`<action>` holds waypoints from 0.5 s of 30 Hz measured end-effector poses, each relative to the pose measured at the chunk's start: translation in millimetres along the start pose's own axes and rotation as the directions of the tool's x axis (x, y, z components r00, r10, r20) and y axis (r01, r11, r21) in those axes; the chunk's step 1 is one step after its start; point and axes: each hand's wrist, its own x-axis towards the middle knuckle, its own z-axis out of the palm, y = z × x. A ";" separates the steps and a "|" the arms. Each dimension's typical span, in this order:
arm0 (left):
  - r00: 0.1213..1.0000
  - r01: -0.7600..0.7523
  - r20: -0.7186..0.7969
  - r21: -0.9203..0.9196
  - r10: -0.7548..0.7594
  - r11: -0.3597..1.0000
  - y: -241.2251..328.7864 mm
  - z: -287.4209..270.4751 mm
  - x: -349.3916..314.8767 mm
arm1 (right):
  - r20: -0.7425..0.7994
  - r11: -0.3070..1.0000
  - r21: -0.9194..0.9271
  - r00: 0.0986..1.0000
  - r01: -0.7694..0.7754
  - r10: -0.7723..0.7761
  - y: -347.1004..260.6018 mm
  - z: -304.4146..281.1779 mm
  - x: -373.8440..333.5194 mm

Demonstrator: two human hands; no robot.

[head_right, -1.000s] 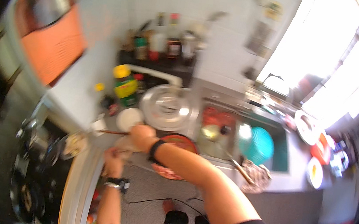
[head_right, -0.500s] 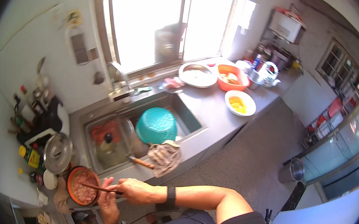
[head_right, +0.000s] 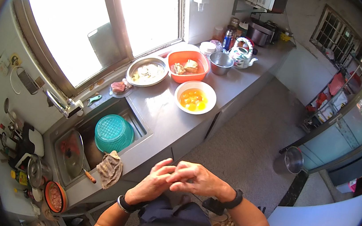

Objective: The person cracks eggs into a bowl by hand and then beats them with chopsticks.

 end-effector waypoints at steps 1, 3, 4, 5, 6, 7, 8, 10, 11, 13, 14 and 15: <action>0.996 -0.045 0.083 0.011 0.044 0.999 -1.9 1.2 15.8 | 0.016 1.000 -0.012 1.000 -0.004 0.004 7.1 -12.5 -6.1; 0.989 -0.061 0.137 -0.002 0.061 0.998 -14.5 12.2 41.3 | -0.033 0.998 -0.031 0.998 -0.054 0.053 12.8 -32.6 -10.2; 0.985 -0.057 0.162 0.005 0.055 0.998 -20.7 12.9 53.7 | -0.061 0.999 -0.024 0.998 -0.032 0.031 18.6 -43.4 -9.1; 0.985 -0.051 0.163 0.008 0.049 0.999 -24.2 14.9 69.4 | -0.058 0.999 -0.018 0.998 -0.031 0.030 19.5 -58.1 -9.5; 0.994 -0.027 0.105 -0.030 0.030 0.999 -29.5 17.1 83.1 | -0.109 0.996 -0.041 0.992 -0.076 0.072 22.4 -71.5 -8.7; 0.999 -0.006 0.048 -0.068 0.009 0.998 -35.5 15.9 96.3 | -0.160 0.990 -0.063 0.981 -0.123 0.111 26.4 -85.4 -7.0; 0.998 0.063 0.004 -0.107 -0.063 0.992 -41.7 8.9 109.6 | -0.232 0.995 -0.059 0.970 -0.084 0.069 31.5 -102.7 -2.0; 0.967 0.146 -0.181 -0.181 -0.179 0.972 -68.7 4.5 133.1 | -0.471 0.990 0.055 0.871 -0.126 0.137 44.2 -136.3 -4.9; 0.926 0.193 -0.268 -0.270 -0.266 0.943 -91.0 5.5 140.0 | -0.578 0.985 0.098 0.798 -0.140 0.171 54.6 -152.9 -6.0; 0.733 0.380 -0.325 -0.534 -0.598 0.756 -132.6 13.0 145.7 | -0.774 0.952 0.289 0.562 -0.100 0.293 71.7 -179.8 1.9; 0.652 0.364 -0.303 -0.679 -0.695 0.637 -146.5 14.6 151.7 | -0.818 0.953 0.302 0.506 -0.030 0.275 81.4 -193.6 5.0; 0.636 0.351 -0.304 -0.705 -0.710 0.616 -160.1 15.3 154.2 | -0.844 0.960 0.279 0.467 -0.037 0.264 94.5 -205.3 5.3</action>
